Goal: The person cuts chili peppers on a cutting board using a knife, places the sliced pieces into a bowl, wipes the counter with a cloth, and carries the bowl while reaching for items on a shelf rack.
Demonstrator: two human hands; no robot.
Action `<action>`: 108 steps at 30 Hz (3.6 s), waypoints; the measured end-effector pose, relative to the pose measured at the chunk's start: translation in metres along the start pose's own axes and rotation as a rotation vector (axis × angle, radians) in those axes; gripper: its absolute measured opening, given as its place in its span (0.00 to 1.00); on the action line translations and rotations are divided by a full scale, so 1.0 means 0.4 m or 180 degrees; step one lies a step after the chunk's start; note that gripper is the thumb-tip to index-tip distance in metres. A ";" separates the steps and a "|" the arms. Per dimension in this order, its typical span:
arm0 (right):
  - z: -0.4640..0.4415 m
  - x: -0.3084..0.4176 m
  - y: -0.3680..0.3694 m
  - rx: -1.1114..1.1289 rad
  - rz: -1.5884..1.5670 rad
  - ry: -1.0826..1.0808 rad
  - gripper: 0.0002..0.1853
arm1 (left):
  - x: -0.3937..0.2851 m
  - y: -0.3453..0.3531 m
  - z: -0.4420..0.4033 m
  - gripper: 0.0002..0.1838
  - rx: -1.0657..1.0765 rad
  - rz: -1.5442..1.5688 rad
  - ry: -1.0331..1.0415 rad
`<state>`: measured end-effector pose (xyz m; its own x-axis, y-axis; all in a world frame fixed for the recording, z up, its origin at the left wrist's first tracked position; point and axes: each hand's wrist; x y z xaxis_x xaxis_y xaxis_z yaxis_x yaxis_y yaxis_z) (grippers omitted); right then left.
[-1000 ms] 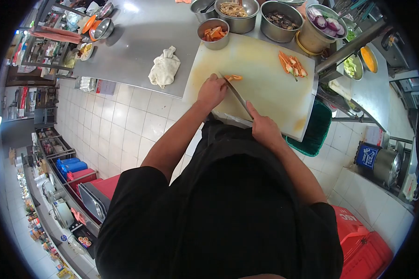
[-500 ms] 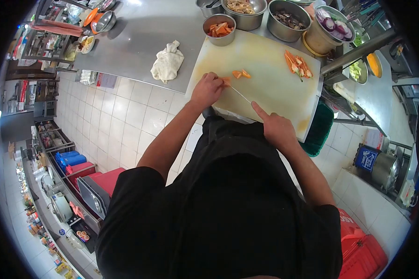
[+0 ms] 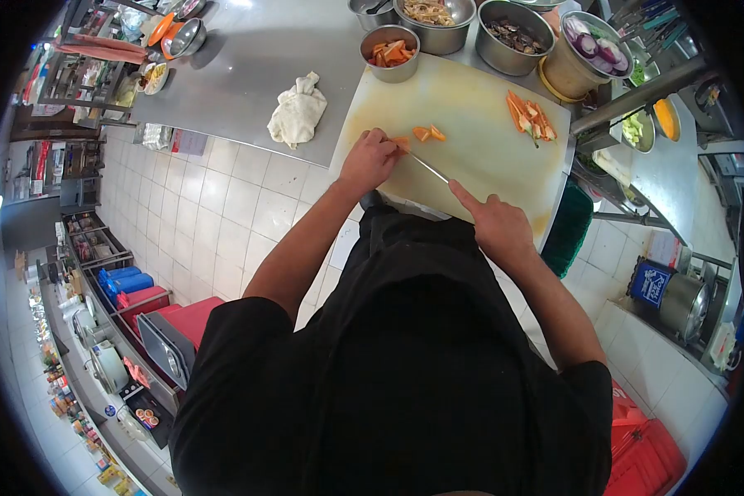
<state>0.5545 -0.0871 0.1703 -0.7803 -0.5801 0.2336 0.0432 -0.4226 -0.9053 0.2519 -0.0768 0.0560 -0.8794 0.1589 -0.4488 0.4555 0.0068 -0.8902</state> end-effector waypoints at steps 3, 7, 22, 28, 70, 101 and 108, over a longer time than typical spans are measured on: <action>-0.009 -0.009 -0.003 -0.0002 -0.0015 -0.0034 0.38 | 0.009 0.008 -0.002 0.08 -0.0023 0.0030 0.0045; -0.012 -0.025 0.020 -0.0001 -0.0161 -0.0078 0.39 | 0.004 0.003 -0.001 0.09 0.0008 0.0110 0.0025; -0.118 -0.026 0.164 -0.0034 -0.1231 0.0030 0.38 | -0.030 -0.027 0.040 0.10 -0.0079 0.0204 -0.0066; -0.030 0.023 0.081 0.0237 -0.0915 0.0201 0.41 | -0.002 0.000 0.058 0.10 -0.0213 0.0108 -0.0125; -0.079 -0.005 0.133 0.0359 -0.4326 0.0841 0.40 | -0.106 0.065 -0.127 0.20 -0.0238 0.1231 -0.0422; -0.082 -0.009 0.254 -0.0796 -0.3062 0.1098 0.36 | 0.551 -0.113 -0.158 0.27 -0.1676 -0.0137 -0.0793; -0.113 0.021 0.243 -0.0877 -0.3369 0.1646 0.37 | 0.459 -0.101 -0.218 0.25 -0.0521 0.0069 0.0470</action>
<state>0.5239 -0.1014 0.0682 -0.5089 0.3370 0.7921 -0.8531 -0.3207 -0.4117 0.0840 0.0383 0.0164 -0.8448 0.3035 -0.4407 0.5011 0.1600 -0.8505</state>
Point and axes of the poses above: each hand's wrist, its own z-axis away from the middle knuckle, its own y-axis out of the palm, x = y × z, and after that the axes turned 3 degrees about x, right-handed
